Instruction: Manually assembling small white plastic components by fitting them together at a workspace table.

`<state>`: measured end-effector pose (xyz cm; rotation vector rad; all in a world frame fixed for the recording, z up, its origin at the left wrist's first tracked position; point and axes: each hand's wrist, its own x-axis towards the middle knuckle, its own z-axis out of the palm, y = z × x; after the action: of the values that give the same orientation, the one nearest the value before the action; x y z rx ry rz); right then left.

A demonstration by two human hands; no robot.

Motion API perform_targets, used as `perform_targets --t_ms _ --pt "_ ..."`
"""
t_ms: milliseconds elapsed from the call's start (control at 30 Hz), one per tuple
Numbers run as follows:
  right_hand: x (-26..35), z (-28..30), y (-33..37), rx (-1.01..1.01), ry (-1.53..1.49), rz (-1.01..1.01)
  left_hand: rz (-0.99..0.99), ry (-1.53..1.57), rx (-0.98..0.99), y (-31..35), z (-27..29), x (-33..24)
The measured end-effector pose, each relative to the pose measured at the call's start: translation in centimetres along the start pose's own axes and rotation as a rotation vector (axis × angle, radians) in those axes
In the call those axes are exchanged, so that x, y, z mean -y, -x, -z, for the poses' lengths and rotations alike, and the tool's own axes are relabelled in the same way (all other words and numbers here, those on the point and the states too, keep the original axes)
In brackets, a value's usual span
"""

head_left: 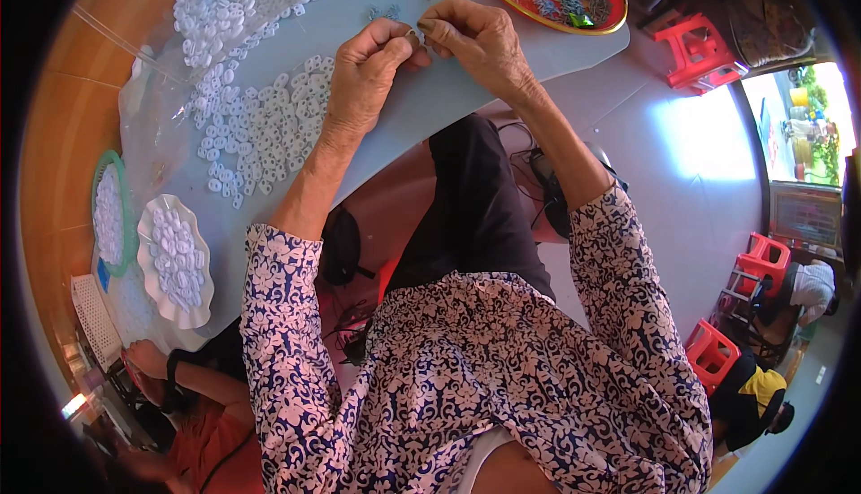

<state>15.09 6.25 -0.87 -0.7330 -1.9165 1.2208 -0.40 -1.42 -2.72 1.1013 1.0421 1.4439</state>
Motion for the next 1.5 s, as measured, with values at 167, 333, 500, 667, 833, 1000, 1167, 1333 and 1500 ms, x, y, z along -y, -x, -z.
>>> perform_targets --t_ms 167,333,500,667,833,1000,1167,1333,1500 --pt "0.2 -0.2 0.0 -0.017 0.029 -0.026 -0.021 0.011 -0.059 -0.1 -0.8 0.0" --pt "0.7 -0.8 0.0 -0.084 0.022 -0.023 -0.086 -0.008 -0.088 -0.1 -1.3 -0.3" --pt "0.2 -0.6 -0.3 -0.099 0.011 -0.026 -0.140 -0.042 -0.056 -0.4 -1.0 -0.2" --pt "-0.4 -0.5 0.0 -0.066 -0.127 -0.034 -0.068 -0.006 -0.028 -0.4 -0.2 0.7" --pt "-0.3 -0.5 0.1 -0.049 -0.081 -0.006 -0.067 0.005 -0.041 -0.3 -0.2 0.5" --pt "-0.5 -0.6 0.0 -0.063 -0.069 -0.036 -0.042 -0.004 -0.022 -0.3 -0.5 0.2" --pt "-0.1 -0.9 0.2 -0.068 -0.121 -0.060 0.005 0.075 -0.090 0.1 -1.4 -0.7" --pt "-0.1 -0.8 0.3 -0.063 -0.182 -0.081 0.000 0.096 -0.085 -0.2 -1.3 -0.1" --pt "0.9 -0.6 0.2 -0.027 -0.174 -0.087 0.022 0.014 -0.061 -0.3 -0.7 -0.6"
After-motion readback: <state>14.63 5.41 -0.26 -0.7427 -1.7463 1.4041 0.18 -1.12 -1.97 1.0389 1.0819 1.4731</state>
